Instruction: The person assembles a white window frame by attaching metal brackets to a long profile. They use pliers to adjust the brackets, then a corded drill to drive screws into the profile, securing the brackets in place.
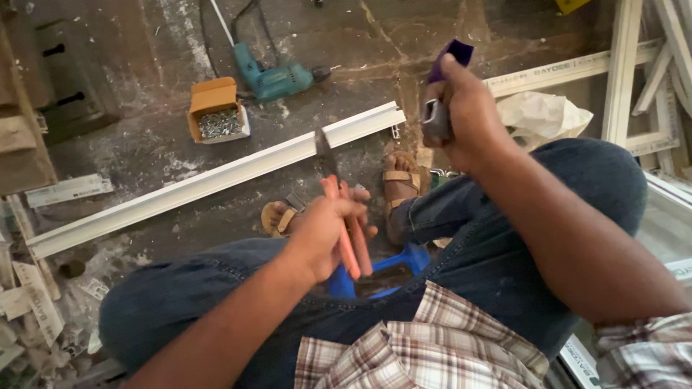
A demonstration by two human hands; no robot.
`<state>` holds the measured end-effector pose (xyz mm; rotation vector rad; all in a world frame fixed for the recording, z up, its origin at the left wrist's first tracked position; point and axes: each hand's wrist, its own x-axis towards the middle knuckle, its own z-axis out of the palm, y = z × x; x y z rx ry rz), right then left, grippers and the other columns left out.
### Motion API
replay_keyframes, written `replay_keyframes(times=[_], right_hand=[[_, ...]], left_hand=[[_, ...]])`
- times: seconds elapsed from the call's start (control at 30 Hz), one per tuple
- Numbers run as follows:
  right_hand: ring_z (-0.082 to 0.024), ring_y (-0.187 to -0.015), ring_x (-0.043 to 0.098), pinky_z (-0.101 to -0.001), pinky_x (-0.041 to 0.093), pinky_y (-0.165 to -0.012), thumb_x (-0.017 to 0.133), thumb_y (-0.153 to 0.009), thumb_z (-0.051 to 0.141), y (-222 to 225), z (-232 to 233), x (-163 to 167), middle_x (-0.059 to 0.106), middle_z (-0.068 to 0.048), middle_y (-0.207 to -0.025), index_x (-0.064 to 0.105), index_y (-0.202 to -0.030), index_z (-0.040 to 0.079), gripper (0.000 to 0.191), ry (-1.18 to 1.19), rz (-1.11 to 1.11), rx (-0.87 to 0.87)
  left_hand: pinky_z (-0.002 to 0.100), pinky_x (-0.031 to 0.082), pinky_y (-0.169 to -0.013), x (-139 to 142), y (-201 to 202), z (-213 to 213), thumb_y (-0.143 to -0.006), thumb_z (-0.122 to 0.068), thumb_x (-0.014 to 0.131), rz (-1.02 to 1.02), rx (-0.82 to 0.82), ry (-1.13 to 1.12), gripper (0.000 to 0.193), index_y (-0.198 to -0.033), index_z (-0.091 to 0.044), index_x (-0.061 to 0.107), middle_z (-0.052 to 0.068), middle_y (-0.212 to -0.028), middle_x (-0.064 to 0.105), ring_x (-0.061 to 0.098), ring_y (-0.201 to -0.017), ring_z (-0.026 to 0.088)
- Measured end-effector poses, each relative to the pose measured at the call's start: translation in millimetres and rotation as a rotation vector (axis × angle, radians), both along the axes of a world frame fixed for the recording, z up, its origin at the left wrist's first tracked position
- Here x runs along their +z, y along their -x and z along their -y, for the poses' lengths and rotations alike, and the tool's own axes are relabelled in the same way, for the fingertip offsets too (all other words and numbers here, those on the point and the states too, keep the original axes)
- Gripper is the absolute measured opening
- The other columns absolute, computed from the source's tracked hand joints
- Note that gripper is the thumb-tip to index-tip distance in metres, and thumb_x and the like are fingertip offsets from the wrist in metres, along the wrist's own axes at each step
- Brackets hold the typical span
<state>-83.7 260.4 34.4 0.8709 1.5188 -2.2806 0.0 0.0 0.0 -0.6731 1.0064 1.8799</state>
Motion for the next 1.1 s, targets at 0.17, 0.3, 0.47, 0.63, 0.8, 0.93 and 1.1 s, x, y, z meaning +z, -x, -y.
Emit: replay_keyframes(times=[0.17, 0.3, 0.47, 0.63, 0.8, 0.93, 1.1], right_hand=[[-0.018, -0.062, 0.055, -0.0351, 0.041, -0.052, 0.058, -0.105, 0.042, 0, 24, 5, 0.057, -0.003, -0.077, 0.054, -0.097, 0.013, 0.031, 0.038, -0.056, 0.029], [-0.020, -0.066, 0.057, -0.0357, 0.043, -0.055, 0.060, -0.101, 0.040, -5, 28, 19, 0.057, -0.004, -0.076, 0.051, -0.094, 0.013, 0.030, 0.094, 0.057, 0.066], [-0.021, -0.071, 0.055, -0.0368, 0.043, -0.064, 0.057, -0.100, 0.037, -3, 30, 28, 0.057, -0.007, -0.079, 0.053, -0.097, 0.013, 0.025, 0.147, 0.052, 0.102], [-0.024, -0.069, 0.051, -0.0374, 0.042, -0.065, 0.053, -0.097, 0.037, -3, 28, 32, 0.056, -0.010, -0.077, 0.053, -0.094, 0.012, 0.025, 0.170, 0.028, 0.168], [-0.024, -0.070, 0.050, -0.0376, 0.041, -0.065, 0.049, -0.092, 0.029, -5, 23, 33, 0.055, -0.011, -0.079, 0.057, -0.097, 0.008, 0.022, 0.137, -0.007, 0.201], [-0.021, -0.074, 0.054, -0.0362, 0.045, -0.068, 0.048, -0.090, 0.022, -7, 23, 39, 0.057, -0.010, -0.084, 0.056, -0.098, 0.005, 0.021, 0.122, -0.036, 0.208], [-0.021, -0.075, 0.058, -0.0325, 0.044, -0.066, 0.054, -0.100, 0.018, -16, 26, 52, 0.057, -0.009, -0.086, 0.057, -0.107, 0.004, 0.016, -0.073, -0.184, 0.270]], left_hand=[[0.044, 0.058, -0.078, 8, 13, 2, -0.076, 0.003, 0.055, 0.110, 0.153, 0.050, 0.042, -0.117, -0.003, 0.057, 0.007, -0.106, 0.057, 0.062, -0.092, 0.023], [0.043, 0.057, -0.075, 11, 16, 6, -0.074, 0.003, 0.056, 0.096, 0.152, 0.103, 0.042, -0.115, -0.004, 0.058, 0.008, -0.105, 0.057, 0.061, -0.091, 0.023], [0.037, 0.051, -0.078, 2, 17, 4, -0.075, -0.003, 0.055, 0.062, 0.113, 0.083, 0.040, -0.115, -0.001, 0.062, 0.011, -0.098, 0.056, 0.058, -0.087, 0.024], [0.039, 0.048, -0.086, -13, 19, 2, -0.081, -0.007, 0.060, 0.066, 0.148, 0.035, 0.032, -0.111, 0.004, 0.057, 0.009, -0.098, 0.054, 0.055, -0.092, 0.023], [0.039, 0.047, -0.089, -24, 16, -1, -0.077, -0.008, 0.056, 0.067, 0.085, 0.110, 0.035, -0.112, -0.002, 0.062, 0.007, -0.100, 0.057, 0.056, -0.096, 0.023], [0.034, 0.044, -0.096, -21, 15, -3, -0.080, -0.009, 0.055, -0.133, 0.079, 0.178, 0.036, -0.114, 0.001, 0.063, 0.008, -0.107, 0.061, 0.058, -0.107, 0.021], [0.033, 0.049, -0.084, -5, 16, -1, -0.081, -0.007, 0.053, -0.354, 0.044, 0.254, 0.040, -0.118, 0.001, 0.064, 0.011, -0.104, 0.064, 0.062, -0.097, 0.023]])
